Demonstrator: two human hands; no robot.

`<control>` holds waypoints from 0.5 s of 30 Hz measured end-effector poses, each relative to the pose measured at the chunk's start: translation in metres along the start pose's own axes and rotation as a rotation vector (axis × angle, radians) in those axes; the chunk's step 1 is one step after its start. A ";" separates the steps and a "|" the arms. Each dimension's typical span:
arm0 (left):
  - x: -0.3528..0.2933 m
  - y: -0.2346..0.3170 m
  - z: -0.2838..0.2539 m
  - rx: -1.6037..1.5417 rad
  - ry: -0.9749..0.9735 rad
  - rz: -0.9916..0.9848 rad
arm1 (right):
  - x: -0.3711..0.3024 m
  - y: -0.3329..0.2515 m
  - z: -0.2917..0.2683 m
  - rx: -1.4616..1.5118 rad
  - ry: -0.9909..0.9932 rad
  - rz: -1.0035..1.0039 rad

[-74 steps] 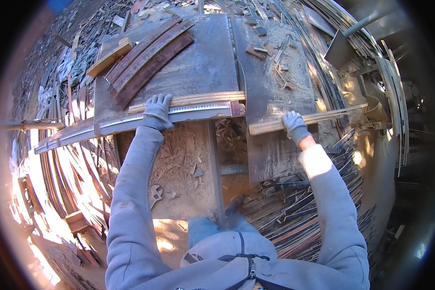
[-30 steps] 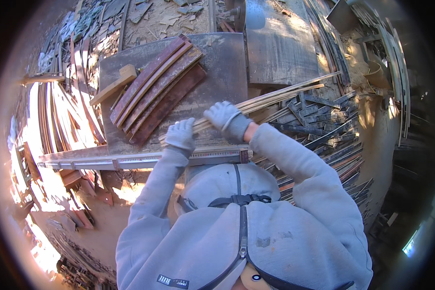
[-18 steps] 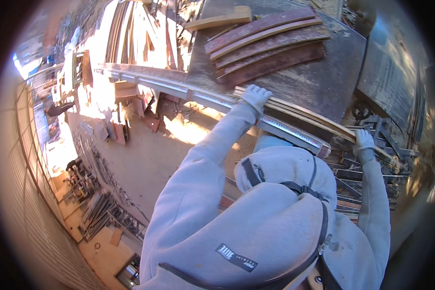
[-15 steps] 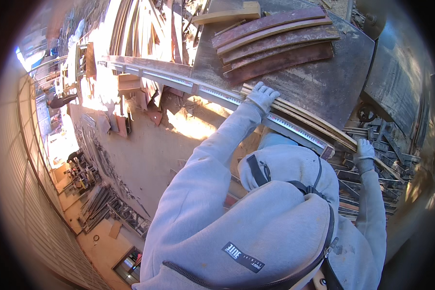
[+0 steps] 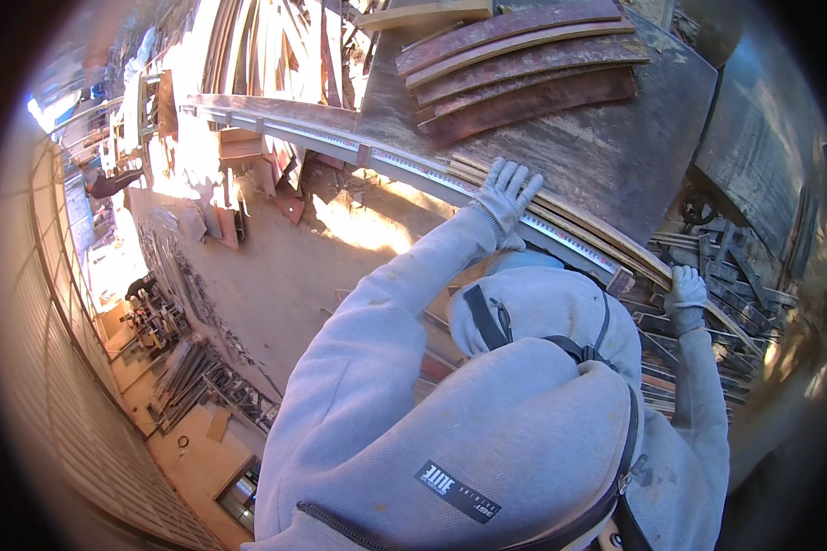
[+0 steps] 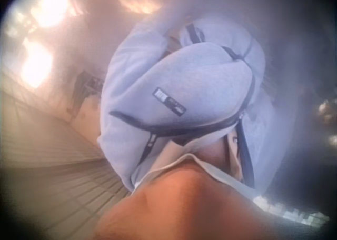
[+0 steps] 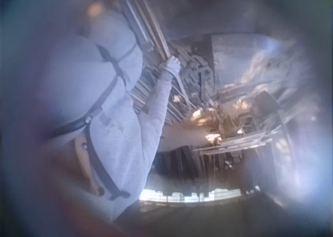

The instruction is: The person picks up wooden planks from a pile, places them on a workbench, and uses a clamp to hold them. They then handle additional planks, stacking and arranging them on the bench.

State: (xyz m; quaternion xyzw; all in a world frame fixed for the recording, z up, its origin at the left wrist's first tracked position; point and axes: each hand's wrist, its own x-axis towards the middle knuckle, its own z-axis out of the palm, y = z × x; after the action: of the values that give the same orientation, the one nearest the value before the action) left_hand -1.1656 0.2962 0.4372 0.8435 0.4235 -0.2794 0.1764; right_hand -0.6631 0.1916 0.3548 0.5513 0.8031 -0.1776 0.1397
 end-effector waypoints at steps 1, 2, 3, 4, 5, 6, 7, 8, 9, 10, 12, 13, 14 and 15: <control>0.000 0.002 0.006 0.001 0.029 -0.008 | -0.003 -0.001 -0.002 0.009 0.104 -0.062; 0.003 0.003 0.012 -0.017 0.043 -0.002 | -0.004 -0.001 -0.004 0.017 0.131 -0.082; 0.003 0.001 0.015 0.006 0.097 -0.019 | -0.005 -0.003 -0.009 0.018 0.180 -0.081; 0.004 0.003 0.018 0.021 0.206 -0.006 | -0.007 -0.006 -0.012 0.049 0.134 -0.081; 0.008 -0.003 0.018 -0.167 0.326 0.045 | -0.005 -0.008 -0.016 0.071 0.126 -0.065; 0.014 -0.004 0.017 -0.261 0.398 0.058 | -0.002 -0.009 -0.020 0.095 0.165 -0.073; 0.024 -0.013 0.014 -0.316 0.341 0.110 | 0.008 -0.006 -0.023 0.121 0.259 -0.103; 0.035 -0.016 0.010 -0.307 0.263 0.070 | 0.015 -0.003 -0.026 0.128 0.308 -0.100; 0.051 -0.026 0.001 -0.255 0.313 0.084 | 0.031 0.004 -0.030 0.047 0.050 -0.009; 0.077 -0.042 -0.010 -0.187 0.400 0.121 | 0.056 0.015 -0.033 0.050 0.053 0.056; 0.134 -0.072 -0.031 -0.141 0.411 0.147 | 0.107 0.044 -0.037 0.054 0.122 0.088; 0.166 -0.089 -0.042 -0.154 0.423 0.156 | 0.136 0.063 -0.040 0.031 0.234 0.054; 0.193 -0.102 -0.049 -0.171 0.466 0.152 | 0.155 0.078 -0.042 0.001 0.271 0.070; 0.211 -0.109 -0.055 -0.154 0.457 0.171 | 0.169 0.090 -0.046 -0.010 0.279 0.053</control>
State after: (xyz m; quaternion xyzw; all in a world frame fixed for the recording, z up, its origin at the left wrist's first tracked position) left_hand -1.1343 0.5190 0.3421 0.9016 0.3995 -0.0325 0.1630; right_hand -0.6398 0.3822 0.3132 0.5910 0.8008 -0.0916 0.0342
